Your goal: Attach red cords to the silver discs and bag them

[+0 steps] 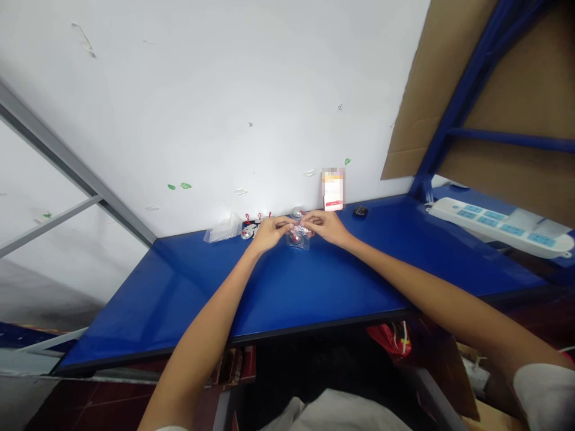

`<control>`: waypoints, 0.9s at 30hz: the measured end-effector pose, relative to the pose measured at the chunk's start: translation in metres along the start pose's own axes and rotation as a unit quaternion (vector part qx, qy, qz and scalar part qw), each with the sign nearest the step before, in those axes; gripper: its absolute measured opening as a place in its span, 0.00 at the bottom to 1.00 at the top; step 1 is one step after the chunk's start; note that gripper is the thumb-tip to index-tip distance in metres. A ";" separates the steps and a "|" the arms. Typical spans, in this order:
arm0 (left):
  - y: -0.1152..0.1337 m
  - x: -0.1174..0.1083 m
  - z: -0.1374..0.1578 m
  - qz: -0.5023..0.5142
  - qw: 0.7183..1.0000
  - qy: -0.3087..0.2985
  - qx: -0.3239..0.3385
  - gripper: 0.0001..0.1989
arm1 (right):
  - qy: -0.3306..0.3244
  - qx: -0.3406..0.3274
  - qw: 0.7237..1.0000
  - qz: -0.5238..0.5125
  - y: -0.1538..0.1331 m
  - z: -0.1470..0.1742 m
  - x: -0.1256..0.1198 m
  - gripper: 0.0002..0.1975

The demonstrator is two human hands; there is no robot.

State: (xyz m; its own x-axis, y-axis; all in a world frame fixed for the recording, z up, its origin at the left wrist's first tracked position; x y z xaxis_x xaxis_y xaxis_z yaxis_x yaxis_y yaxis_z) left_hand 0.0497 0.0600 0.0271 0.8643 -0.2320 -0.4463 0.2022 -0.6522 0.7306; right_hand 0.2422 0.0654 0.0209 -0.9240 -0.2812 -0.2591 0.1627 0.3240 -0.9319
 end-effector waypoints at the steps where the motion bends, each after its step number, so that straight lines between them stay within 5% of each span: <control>1: -0.001 -0.001 0.000 -0.001 1.000 0.002 -0.002 0.18 | -0.008 -0.002 1.000 0.002 0.000 0.000 0.001 0.17; 11: 0.000 -0.003 0.002 0.074 0.995 0.040 -0.049 0.20 | -0.029 -0.022 0.999 -0.013 0.002 -0.001 0.000 0.12; 17: 0.002 0.001 0.005 0.165 0.982 0.018 -0.093 0.21 | 0.038 -0.110 0.987 0.109 -0.012 0.005 -0.003 0.13; 27: -0.013 0.003 0.006 0.033 0.997 0.014 -0.075 0.22 | 0.024 -0.102 0.982 0.159 -0.017 0.009 0.000 0.14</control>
State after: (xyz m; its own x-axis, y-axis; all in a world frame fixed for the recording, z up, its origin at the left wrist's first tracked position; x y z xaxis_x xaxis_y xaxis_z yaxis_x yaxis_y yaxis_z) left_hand 0.0468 0.0638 0.0136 0.8899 -0.2502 -0.3814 0.2087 -0.5201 0.8282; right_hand 0.2423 0.0516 0.0343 -0.8533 -0.0954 -0.5126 0.3776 0.5648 -0.7337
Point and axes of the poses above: each hand's wrist, its own z-axis away from the middle knuckle, its own x-axis out of the palm, y = z × x, the point moved 6 cm from there along -z, towards the middle knuckle, and after that the axes turned 12 degrees about x, right-handed, at the moved point
